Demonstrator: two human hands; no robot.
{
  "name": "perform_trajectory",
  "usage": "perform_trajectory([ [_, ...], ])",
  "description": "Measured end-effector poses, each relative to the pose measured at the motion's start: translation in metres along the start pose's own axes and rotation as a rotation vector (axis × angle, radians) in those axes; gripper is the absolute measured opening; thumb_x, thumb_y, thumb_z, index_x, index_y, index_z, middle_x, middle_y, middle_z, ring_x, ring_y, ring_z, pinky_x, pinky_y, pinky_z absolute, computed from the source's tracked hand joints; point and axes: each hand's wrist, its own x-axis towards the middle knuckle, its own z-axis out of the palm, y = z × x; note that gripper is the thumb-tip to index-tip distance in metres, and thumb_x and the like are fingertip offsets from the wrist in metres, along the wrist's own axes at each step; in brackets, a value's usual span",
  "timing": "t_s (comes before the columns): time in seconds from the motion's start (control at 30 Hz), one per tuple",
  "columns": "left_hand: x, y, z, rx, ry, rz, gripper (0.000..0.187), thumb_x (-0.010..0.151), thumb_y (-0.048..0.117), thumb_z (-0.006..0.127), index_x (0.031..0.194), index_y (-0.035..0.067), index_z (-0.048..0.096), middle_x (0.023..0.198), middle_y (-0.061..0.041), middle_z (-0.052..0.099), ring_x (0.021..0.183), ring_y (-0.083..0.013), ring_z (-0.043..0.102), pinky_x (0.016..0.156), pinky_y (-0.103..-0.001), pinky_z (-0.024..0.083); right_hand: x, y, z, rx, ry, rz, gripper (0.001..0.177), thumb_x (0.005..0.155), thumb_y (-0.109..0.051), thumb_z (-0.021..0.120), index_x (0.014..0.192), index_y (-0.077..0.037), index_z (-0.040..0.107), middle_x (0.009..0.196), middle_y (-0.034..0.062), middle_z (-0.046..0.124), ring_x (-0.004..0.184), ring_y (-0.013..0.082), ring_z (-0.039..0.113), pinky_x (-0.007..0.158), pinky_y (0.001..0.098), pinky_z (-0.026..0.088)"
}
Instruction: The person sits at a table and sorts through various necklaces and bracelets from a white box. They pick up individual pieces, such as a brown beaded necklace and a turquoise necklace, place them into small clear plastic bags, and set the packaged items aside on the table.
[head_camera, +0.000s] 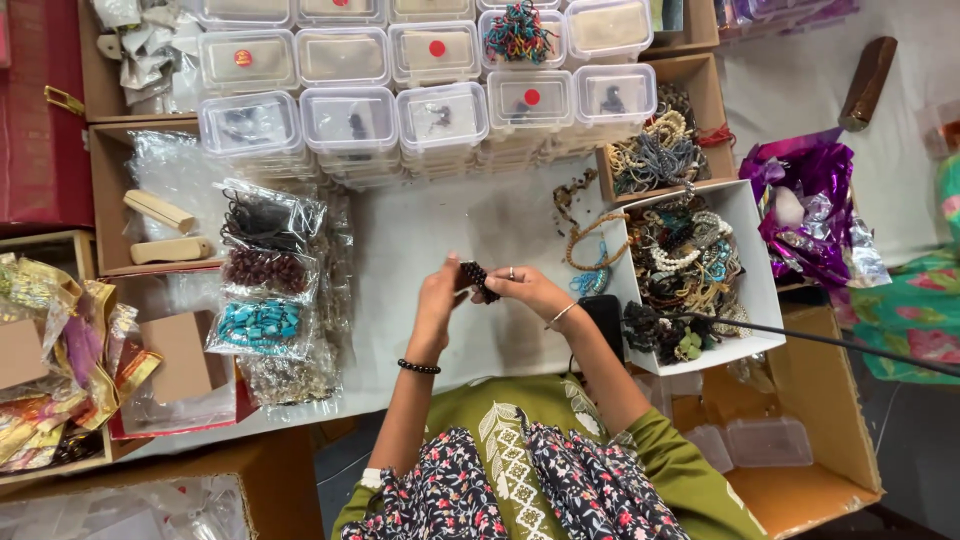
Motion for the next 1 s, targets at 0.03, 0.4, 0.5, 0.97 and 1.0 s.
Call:
perform_trajectory([
  [0.03,0.008,-0.005,-0.007,0.000,0.002,0.003,0.058,0.105,0.051,0.047,0.110,0.002,0.076,0.100,-0.008,0.075,0.096,-0.0201,0.066,0.091,-0.034,0.051,-0.001,-0.013,0.003,-0.001,-0.003,-0.002,0.034,0.098,-0.029,0.066,0.120,-0.003,0.072,0.109,0.0052,0.076,0.103,0.0133,0.068,0.099,0.0302,0.051],
  [0.4,0.093,-0.131,-0.039,-1.056,-0.467,-0.325,0.062,0.112,0.054,0.031,0.140,0.002,0.049,0.132,-0.010,0.057,0.131,-0.0350,0.056,0.121,-0.057,0.041,0.001,-0.064,0.012,0.225,-0.156,0.008,0.032,0.102,-0.025,0.066,0.116,0.002,0.074,0.105,0.0087,0.076,0.096,0.0145,0.069,0.090,0.0315,0.053],
  [0.5,0.068,-0.090,-0.019,-1.319,-0.562,-0.278,0.072,0.111,0.058,0.029,0.144,-0.005,0.041,0.143,-0.019,0.052,0.134,-0.0347,0.052,0.122,-0.055,0.040,-0.006,-0.057,0.013,0.093,-0.138,-0.053,0.027,0.099,-0.020,0.070,0.114,0.002,0.075,0.106,0.0061,0.077,0.098,0.0109,0.068,0.092,0.0279,0.052],
  [0.97,0.052,-0.035,0.004,-1.306,-0.494,-0.225,0.061,0.103,0.046,0.052,0.142,-0.001,0.049,0.139,-0.015,0.060,0.132,-0.0304,0.056,0.111,-0.047,0.044,-0.052,-0.010,0.017,-0.463,-0.003,-0.325,0.029,0.085,-0.014,0.080,0.115,-0.012,0.079,0.123,0.0067,0.076,0.137,0.0235,0.054,0.113,0.0389,0.042],
  [1.0,0.053,-0.033,0.005,-1.193,-0.479,-0.189,0.054,0.103,0.042,0.059,0.137,0.001,0.054,0.132,-0.012,0.065,0.125,-0.0289,0.061,0.108,-0.046,0.048,-0.052,-0.007,0.016,-0.477,0.005,-0.327,0.030,0.085,-0.014,0.080,0.115,-0.013,0.079,0.121,0.0061,0.077,0.136,0.0245,0.055,0.113,0.0393,0.043],
])
